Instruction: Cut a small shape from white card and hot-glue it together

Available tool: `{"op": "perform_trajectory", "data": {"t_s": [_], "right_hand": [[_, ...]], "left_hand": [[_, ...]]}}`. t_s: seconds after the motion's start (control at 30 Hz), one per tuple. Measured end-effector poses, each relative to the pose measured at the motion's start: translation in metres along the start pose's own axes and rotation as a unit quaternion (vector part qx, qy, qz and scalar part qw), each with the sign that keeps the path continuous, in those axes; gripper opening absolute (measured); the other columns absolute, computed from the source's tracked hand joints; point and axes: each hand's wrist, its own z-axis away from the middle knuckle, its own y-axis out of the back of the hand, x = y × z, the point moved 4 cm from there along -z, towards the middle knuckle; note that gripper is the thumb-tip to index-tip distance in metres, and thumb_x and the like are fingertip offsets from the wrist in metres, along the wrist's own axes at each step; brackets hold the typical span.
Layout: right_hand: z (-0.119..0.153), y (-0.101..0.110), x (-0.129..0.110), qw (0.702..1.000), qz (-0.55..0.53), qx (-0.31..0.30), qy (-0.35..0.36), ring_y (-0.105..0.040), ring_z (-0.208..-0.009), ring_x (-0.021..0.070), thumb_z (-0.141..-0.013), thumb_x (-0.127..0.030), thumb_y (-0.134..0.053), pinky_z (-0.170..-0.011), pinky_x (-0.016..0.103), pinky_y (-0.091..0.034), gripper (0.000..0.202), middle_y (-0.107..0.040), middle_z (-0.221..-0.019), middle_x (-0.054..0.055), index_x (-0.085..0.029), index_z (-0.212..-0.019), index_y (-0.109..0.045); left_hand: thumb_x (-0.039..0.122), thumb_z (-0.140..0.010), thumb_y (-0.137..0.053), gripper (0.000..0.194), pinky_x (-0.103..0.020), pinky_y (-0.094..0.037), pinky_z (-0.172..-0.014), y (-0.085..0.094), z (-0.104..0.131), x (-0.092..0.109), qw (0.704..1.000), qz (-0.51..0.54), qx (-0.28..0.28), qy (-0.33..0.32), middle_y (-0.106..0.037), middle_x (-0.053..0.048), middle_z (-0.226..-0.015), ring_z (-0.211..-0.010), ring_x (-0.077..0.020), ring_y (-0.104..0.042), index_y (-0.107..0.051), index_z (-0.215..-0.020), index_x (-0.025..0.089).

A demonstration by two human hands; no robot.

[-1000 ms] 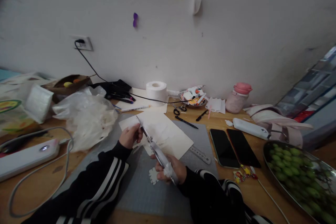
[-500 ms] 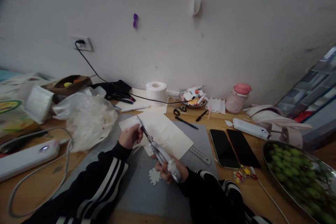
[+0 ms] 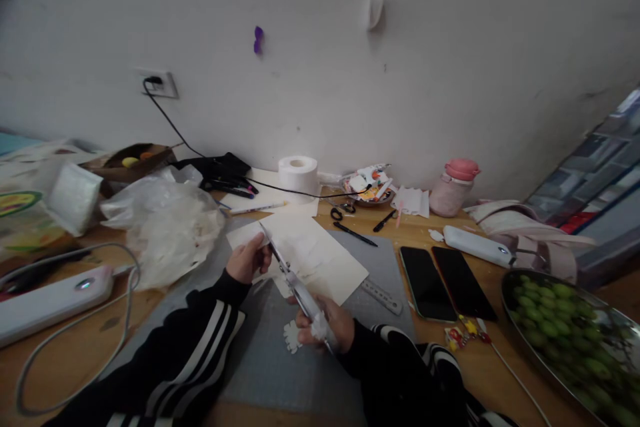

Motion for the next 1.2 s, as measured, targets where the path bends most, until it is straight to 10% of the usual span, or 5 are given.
{"op": "perform_trajectory", "data": {"t_s": [0.53, 1.2], "right_hand": [[-0.014, 0.009, 0.011, 0.988, -0.094, -0.117, -0.044, -0.025, -0.030, -0.0011, -0.046, -0.042, -0.074, -0.029, 0.013, -0.014, 0.047, -0.044, -0.056, -0.010, -0.025, -0.088, -0.063], [-0.004, -0.001, 0.003, 1.000, -0.022, -0.021, 0.004, -0.032, -0.031, -0.0012, -0.043, -0.015, -0.074, -0.026, 0.012, -0.026, 0.046, -0.044, -0.057, -0.011, -0.024, -0.086, -0.063]], "left_hand": [[0.046, -0.058, -0.054, 0.031, -0.020, -0.024, -0.030, -0.003, 0.003, 0.003, 1.000, 0.021, 0.012, -0.007, -0.046, 0.006, -0.035, -0.025, -0.0061, -0.039, -0.046, -0.049, 0.017], [0.041, -0.064, -0.054, 0.033, -0.021, -0.025, -0.030, 0.001, -0.001, 0.001, 1.000, 0.019, 0.017, 0.005, -0.046, 0.003, -0.032, -0.025, -0.0078, -0.039, -0.047, -0.042, 0.018]]}}
